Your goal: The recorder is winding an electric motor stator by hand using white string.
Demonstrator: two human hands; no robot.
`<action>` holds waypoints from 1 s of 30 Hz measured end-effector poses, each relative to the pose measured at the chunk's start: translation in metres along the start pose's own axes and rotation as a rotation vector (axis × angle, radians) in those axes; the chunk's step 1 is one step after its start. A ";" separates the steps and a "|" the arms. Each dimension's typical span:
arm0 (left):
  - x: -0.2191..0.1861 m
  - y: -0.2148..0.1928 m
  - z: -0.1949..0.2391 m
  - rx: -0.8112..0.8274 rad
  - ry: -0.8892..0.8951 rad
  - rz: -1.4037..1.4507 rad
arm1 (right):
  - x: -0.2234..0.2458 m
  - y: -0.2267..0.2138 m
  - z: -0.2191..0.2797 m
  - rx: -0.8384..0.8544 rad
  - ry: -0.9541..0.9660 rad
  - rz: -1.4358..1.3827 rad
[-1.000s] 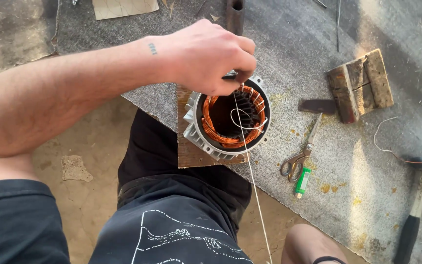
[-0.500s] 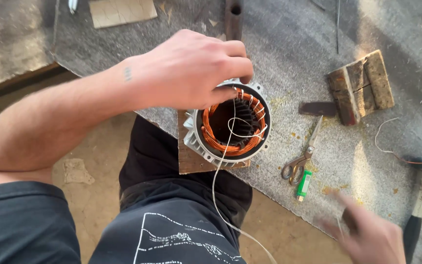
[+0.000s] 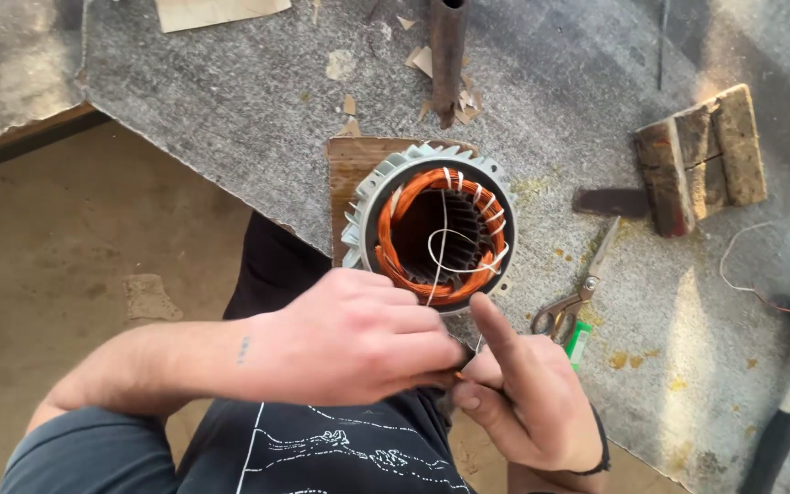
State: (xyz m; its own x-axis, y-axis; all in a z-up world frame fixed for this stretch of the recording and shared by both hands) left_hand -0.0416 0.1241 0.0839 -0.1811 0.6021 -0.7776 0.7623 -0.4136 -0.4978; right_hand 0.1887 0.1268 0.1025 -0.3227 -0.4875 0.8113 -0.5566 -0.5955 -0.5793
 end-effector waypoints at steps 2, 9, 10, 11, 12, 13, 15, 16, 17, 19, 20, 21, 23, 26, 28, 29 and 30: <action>-0.002 -0.009 0.003 -0.017 0.011 -0.042 | -0.001 0.003 -0.006 -0.008 0.000 -0.039; 0.005 -0.019 -0.004 -0.082 0.047 0.171 | 0.004 -0.016 -0.024 0.065 -0.136 -0.145; 0.009 -0.021 -0.003 -0.081 0.051 0.176 | 0.006 -0.011 -0.018 0.064 -0.131 -0.142; 0.012 -0.025 -0.001 -0.115 0.024 0.287 | 0.009 -0.009 -0.012 -0.064 -0.174 -0.248; 0.016 -0.028 0.000 -0.149 -0.003 0.398 | 0.012 -0.007 -0.007 -0.192 -0.216 -0.353; 0.018 -0.030 0.002 -0.154 -0.004 0.395 | 0.005 -0.005 -0.006 -0.187 -0.219 -0.354; 0.024 -0.034 0.008 -0.256 -0.133 0.495 | -0.008 -0.008 -0.005 -0.387 -0.291 -0.290; 0.025 -0.032 0.011 -0.270 -0.136 0.488 | -0.011 -0.007 -0.013 -0.373 -0.298 -0.294; 0.026 -0.031 0.013 -0.293 -0.184 0.463 | -0.011 -0.004 -0.020 -0.370 -0.365 -0.128; 0.028 -0.027 0.017 -0.318 -0.238 0.438 | -0.006 -0.002 -0.029 -0.363 -0.432 0.031; 0.028 -0.023 0.019 -0.326 -0.248 0.469 | -0.001 -0.003 -0.031 -0.389 -0.410 0.141; 0.028 -0.024 0.023 -0.332 -0.263 0.484 | 0.003 -0.002 -0.036 -0.422 -0.398 0.241; 0.030 -0.019 0.035 -0.373 -0.326 0.571 | 0.002 -0.003 -0.040 -0.400 -0.421 0.288; 0.036 -0.013 0.045 -0.457 -0.405 0.718 | 0.002 0.002 -0.044 -0.380 -0.464 0.470; 0.038 -0.008 0.046 -0.506 -0.429 0.775 | 0.001 0.005 -0.038 -0.371 -0.489 0.596; 0.039 -0.008 0.045 -0.519 -0.420 0.747 | 0.000 0.006 -0.033 -0.399 -0.486 0.643; 0.039 -0.008 0.044 -0.532 -0.411 0.720 | -0.001 0.008 -0.027 -0.428 -0.483 0.689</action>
State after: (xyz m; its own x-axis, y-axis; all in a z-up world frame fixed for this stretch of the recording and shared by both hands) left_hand -0.0817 0.1213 0.0403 0.3107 0.0014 -0.9505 0.9373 -0.1667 0.3061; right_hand 0.1639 0.1404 0.0991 -0.3870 -0.9136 0.1247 -0.6258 0.1610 -0.7632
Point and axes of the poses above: each hand's wrist, its own z-axis away from the middle knuckle, its own y-axis out of the palm, x = y × z, the point moved 2 cm from there along -z, towards the middle knuckle, and after that the axes turned 5 degrees about z, right-handed, at the moved point
